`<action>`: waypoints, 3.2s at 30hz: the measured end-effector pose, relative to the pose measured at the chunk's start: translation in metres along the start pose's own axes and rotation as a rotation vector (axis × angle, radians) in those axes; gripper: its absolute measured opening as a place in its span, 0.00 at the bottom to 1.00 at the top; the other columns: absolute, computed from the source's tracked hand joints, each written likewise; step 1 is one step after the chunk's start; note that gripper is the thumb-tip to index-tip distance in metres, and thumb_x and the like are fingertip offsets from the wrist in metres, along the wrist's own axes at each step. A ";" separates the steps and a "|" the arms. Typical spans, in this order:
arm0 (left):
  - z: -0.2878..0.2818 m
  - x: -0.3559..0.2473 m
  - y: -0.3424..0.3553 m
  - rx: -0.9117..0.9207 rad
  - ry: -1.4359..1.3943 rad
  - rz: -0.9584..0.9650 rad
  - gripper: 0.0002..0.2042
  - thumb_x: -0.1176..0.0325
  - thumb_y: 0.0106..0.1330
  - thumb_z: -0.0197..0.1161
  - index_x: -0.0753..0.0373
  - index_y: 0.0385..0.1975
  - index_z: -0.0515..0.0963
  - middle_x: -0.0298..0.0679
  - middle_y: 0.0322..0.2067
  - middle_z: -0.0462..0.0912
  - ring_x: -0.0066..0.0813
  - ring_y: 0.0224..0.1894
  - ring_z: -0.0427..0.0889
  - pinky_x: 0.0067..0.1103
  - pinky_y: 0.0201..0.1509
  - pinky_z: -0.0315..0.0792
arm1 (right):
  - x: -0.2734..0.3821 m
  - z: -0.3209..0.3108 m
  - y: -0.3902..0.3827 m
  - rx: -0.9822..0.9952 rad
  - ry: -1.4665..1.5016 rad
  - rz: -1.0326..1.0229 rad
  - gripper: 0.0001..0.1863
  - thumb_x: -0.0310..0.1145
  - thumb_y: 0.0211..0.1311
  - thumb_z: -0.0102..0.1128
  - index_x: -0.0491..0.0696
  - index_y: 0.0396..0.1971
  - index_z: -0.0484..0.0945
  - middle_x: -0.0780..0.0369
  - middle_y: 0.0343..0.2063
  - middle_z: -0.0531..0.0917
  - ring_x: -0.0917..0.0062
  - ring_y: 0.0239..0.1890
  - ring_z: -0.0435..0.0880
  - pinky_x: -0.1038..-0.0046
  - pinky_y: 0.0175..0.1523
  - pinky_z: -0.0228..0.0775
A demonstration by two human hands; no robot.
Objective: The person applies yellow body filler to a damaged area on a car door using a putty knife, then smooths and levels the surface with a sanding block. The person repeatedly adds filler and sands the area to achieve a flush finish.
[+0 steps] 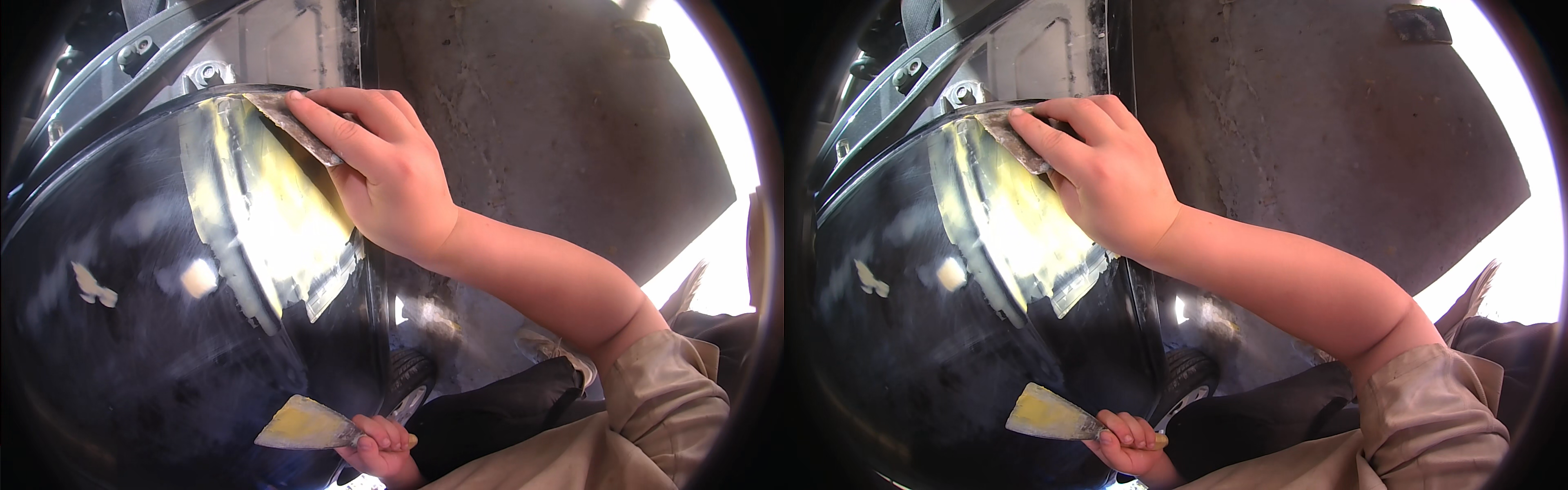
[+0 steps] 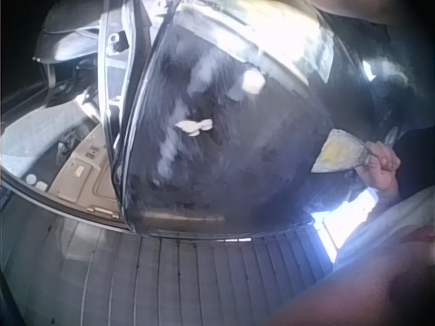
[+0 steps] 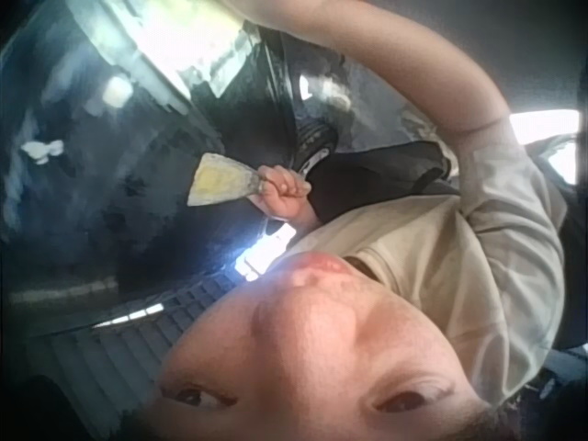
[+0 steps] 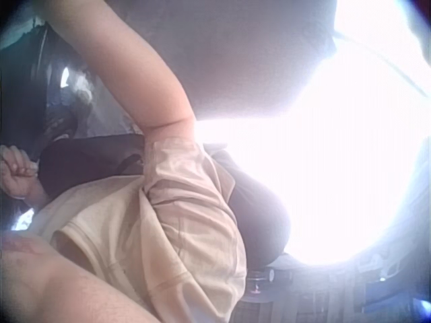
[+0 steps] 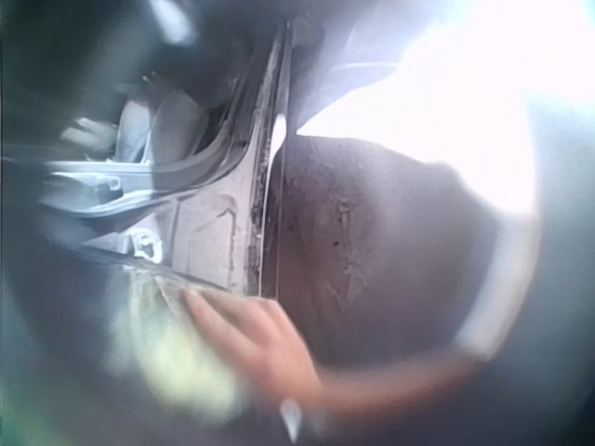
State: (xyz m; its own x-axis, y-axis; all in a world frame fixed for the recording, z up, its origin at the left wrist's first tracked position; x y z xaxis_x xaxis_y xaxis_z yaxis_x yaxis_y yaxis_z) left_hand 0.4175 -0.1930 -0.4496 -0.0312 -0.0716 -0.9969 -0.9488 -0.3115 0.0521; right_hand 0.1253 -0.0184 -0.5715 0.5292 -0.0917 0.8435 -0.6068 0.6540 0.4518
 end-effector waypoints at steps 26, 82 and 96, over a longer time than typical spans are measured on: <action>0.005 0.001 0.004 -0.018 0.012 -0.008 0.35 0.73 0.75 0.57 0.59 0.78 0.47 0.40 0.22 0.67 0.24 0.16 0.65 0.21 0.14 0.69 | 0.004 0.000 0.003 0.016 0.014 -0.012 0.36 0.11 0.45 0.67 0.51 0.59 0.84 0.62 0.51 0.85 0.66 0.46 0.82 0.68 0.51 0.77; -0.006 -0.002 0.003 0.202 0.219 0.008 0.29 0.69 0.80 0.49 0.50 0.78 0.49 0.34 0.24 0.64 0.17 0.15 0.60 0.15 0.12 0.68 | 0.020 0.000 -0.015 0.181 0.018 -0.078 0.27 0.22 0.50 0.73 0.48 0.54 0.86 0.62 0.54 0.83 0.66 0.46 0.81 0.68 0.52 0.76; -0.018 -0.005 -0.006 0.180 0.259 0.020 0.32 0.68 0.81 0.50 0.47 0.80 0.44 0.33 0.24 0.63 0.17 0.16 0.61 0.14 0.14 0.67 | 0.051 0.008 -0.098 0.366 0.151 -0.020 0.32 0.27 0.36 0.67 0.46 0.51 0.84 0.56 0.49 0.80 0.57 0.49 0.77 0.61 0.52 0.72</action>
State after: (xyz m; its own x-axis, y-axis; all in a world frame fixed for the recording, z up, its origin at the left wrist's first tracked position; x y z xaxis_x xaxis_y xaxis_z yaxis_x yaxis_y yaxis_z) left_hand 0.4293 -0.2076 -0.4437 0.0088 -0.3225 -0.9465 -0.9899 -0.1368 0.0375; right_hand 0.2069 -0.0929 -0.5706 0.6078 0.0276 0.7936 -0.7523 0.3400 0.5643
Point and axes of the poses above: each hand's wrist, its own y-axis towards the middle knuckle, its own z-axis out of the palm, x = y × z, the point moved 3 cm from there along y, towards the middle knuckle
